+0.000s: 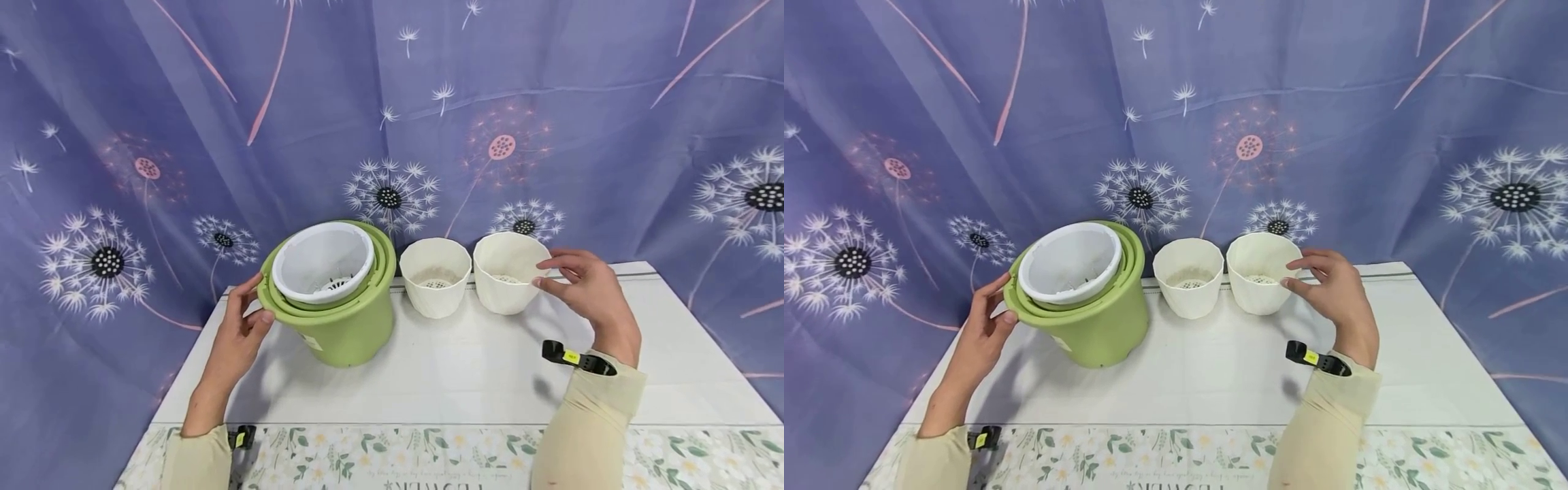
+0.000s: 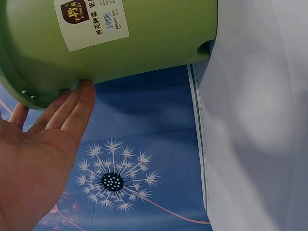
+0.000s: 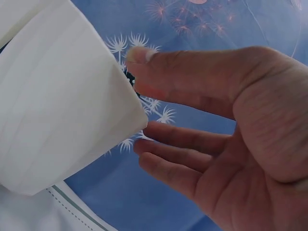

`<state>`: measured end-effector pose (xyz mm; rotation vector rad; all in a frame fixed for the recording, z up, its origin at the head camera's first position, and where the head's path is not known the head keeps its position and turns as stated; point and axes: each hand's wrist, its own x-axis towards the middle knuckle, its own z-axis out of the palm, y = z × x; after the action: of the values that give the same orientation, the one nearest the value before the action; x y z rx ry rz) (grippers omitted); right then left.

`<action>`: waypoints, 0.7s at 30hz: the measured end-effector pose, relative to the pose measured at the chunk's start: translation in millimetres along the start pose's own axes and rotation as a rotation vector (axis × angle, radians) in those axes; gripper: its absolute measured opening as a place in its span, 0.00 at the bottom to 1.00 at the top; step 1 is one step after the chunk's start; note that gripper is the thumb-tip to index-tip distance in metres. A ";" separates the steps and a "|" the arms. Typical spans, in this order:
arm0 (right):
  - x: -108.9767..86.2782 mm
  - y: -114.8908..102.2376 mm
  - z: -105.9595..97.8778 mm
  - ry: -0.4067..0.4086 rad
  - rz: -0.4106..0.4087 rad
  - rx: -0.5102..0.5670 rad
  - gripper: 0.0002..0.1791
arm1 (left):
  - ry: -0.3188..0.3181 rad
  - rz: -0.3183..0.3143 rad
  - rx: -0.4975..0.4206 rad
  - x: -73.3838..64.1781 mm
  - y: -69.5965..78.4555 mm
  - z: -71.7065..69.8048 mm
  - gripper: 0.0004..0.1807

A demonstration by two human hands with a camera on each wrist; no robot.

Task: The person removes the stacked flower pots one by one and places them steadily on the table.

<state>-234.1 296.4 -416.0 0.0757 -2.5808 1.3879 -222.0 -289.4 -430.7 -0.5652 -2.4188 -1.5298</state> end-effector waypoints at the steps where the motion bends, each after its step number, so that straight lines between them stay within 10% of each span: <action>1: -1.0 -0.6 -0.6 0.011 0.008 -0.001 0.19 | -0.002 0.005 0.000 1.7 0.2 -0.1 0.36; 21: 1.8 -25.6 6.4 0.131 -0.107 -0.073 0.18 | 0.014 0.000 0.024 1.6 0.0 1.4 0.36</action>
<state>-233.2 276.9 -398.0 0.1053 -2.4783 1.2180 -223.4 -287.8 -430.7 -0.5482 -2.4238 -1.4977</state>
